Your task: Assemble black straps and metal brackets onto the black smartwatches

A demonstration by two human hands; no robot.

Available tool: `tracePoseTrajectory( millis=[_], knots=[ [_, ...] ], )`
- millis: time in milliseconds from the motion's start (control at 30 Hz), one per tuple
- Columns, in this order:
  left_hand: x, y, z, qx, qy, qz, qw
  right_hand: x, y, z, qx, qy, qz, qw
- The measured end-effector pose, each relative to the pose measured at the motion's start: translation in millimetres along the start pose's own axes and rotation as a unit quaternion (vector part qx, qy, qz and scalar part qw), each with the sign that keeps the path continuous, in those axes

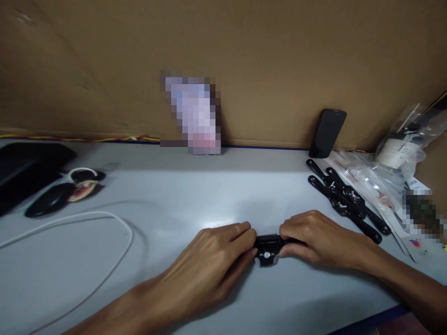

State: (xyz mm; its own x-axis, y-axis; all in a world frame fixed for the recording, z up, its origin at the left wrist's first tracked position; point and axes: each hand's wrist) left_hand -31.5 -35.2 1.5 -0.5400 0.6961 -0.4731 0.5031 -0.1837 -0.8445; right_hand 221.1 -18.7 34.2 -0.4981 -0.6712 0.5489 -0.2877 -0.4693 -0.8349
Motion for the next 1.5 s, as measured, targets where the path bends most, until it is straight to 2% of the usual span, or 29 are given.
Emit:
tracePoseTrajectory(
  millis=[300,433,567,733,900,1233,1500],
  knots=[
    [0,-0.3,0,0.013,0.004,0.000,1.000,4,-2,0,-0.001,0.020,-0.002,1.000],
    [-1,-2.6,0,0.020,0.010,-0.005,1.000,9,-2,2,0.007,0.033,0.060,0.998],
    [1,-2.8,1,0.032,0.043,-0.039,0.998,11,4,2,0.005,0.020,0.145,0.989],
    [5,1.4,3,0.011,0.053,-0.077,0.996,9,8,1,0.014,0.003,0.205,0.979],
    [2,2.2,2,-0.007,0.074,-0.100,0.992,8,9,-1,0.027,-0.004,0.213,0.977],
    [0,1.4,2,-0.016,0.079,-0.120,0.990,9,20,-2,-0.002,-0.031,0.287,0.958],
    [-1,0.1,1,-0.009,0.064,-0.109,0.992,13,20,-1,-0.004,-0.009,0.265,0.964]
  ],
)
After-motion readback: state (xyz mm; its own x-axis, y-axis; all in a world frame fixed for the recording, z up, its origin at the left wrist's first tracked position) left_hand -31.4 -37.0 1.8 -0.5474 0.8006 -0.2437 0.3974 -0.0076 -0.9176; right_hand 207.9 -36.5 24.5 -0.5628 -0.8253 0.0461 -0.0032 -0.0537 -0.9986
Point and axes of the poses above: each hand's wrist, its own z-axis away from the middle knuckle, its own y-axis out of the palm, x = y × z, and after that the axes turned 4 degrees about -y, right-handed
